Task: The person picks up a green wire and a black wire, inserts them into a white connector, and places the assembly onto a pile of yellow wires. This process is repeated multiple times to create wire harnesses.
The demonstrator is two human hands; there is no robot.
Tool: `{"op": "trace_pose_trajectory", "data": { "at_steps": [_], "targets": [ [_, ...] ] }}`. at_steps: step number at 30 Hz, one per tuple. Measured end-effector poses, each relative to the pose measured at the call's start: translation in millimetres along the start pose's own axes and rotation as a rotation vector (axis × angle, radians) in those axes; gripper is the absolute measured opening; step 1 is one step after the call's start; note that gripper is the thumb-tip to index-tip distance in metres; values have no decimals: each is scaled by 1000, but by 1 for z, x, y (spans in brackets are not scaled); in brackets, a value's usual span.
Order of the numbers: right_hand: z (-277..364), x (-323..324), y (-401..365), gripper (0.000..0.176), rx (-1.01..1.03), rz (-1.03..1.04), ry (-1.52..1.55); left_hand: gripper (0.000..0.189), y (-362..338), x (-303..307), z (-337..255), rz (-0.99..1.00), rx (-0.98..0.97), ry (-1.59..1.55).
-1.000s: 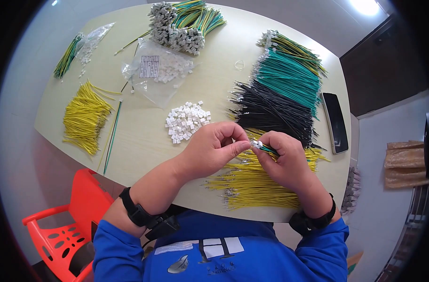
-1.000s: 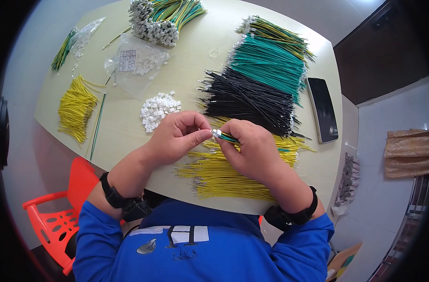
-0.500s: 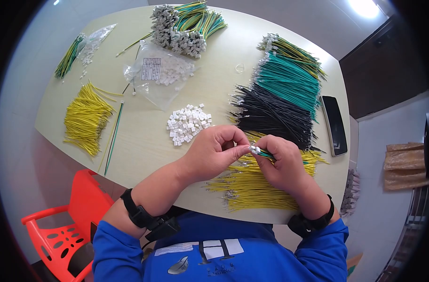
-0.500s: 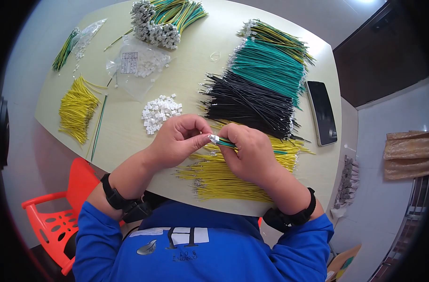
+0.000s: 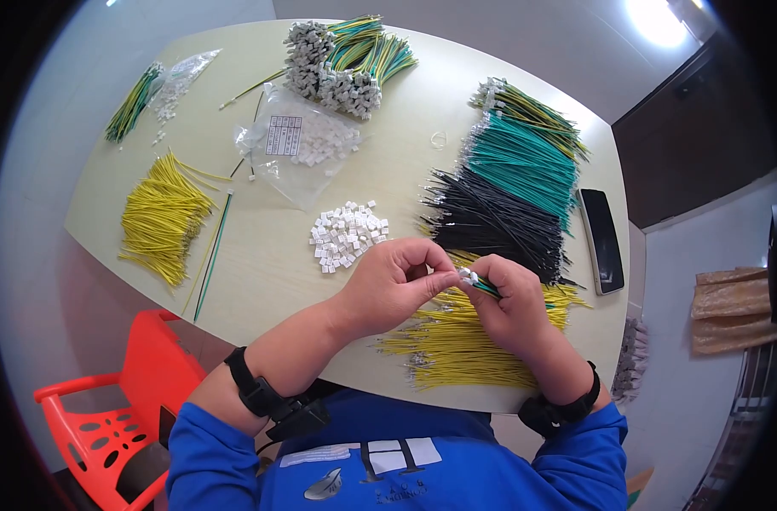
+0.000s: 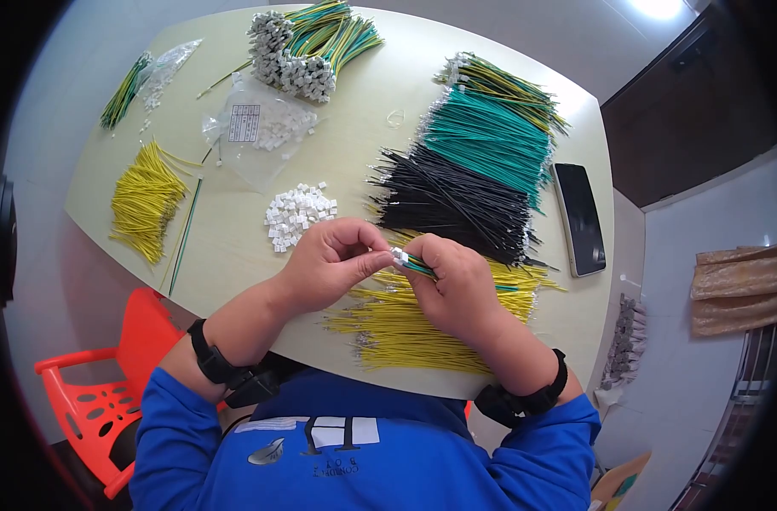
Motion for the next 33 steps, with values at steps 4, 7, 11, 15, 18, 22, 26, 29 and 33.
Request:
{"op": "trace_pose_trajectory", "data": {
  "at_steps": [4,7,11,15,18,22,26,29,33],
  "targets": [
    [-1,4,4,11,-97,32,14,10,0,0,-3,-10,21,-12],
    [1,19,13,10,-17,-81,-45,11,1,0,-2,-22,30,-28],
    [-3,39,33,9,-34,-123,-192,12,1,3,-1,-39,47,-41],
    [-21,40,57,15,-148,-108,-316,13,0,3,-1,-32,65,-63],
    [-27,35,64,18,-193,-92,-368,13,0,4,-2,-22,56,-74],
    [-32,30,65,16,-201,-91,-389,13,0,4,-4,-17,54,-13],
    [-30,34,64,11,-169,-166,-324,13,1,4,-6,-24,55,-15],
    [-24,39,57,11,-162,-212,-244,12,1,3,-5,-40,54,-72],
    [0,44,41,9,-31,-192,-110,13,2,4,-6,-84,10,-114]
  ]
}}
Point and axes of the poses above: each hand's wrist, its own y-axis towards the middle knuckle, its own x-axis out of the back of the hand, z = x × y, the point moved 4 cm from there along y, towards the middle knuckle, and after that the axes turned 2 degrees about y, right-handed, at the moved point
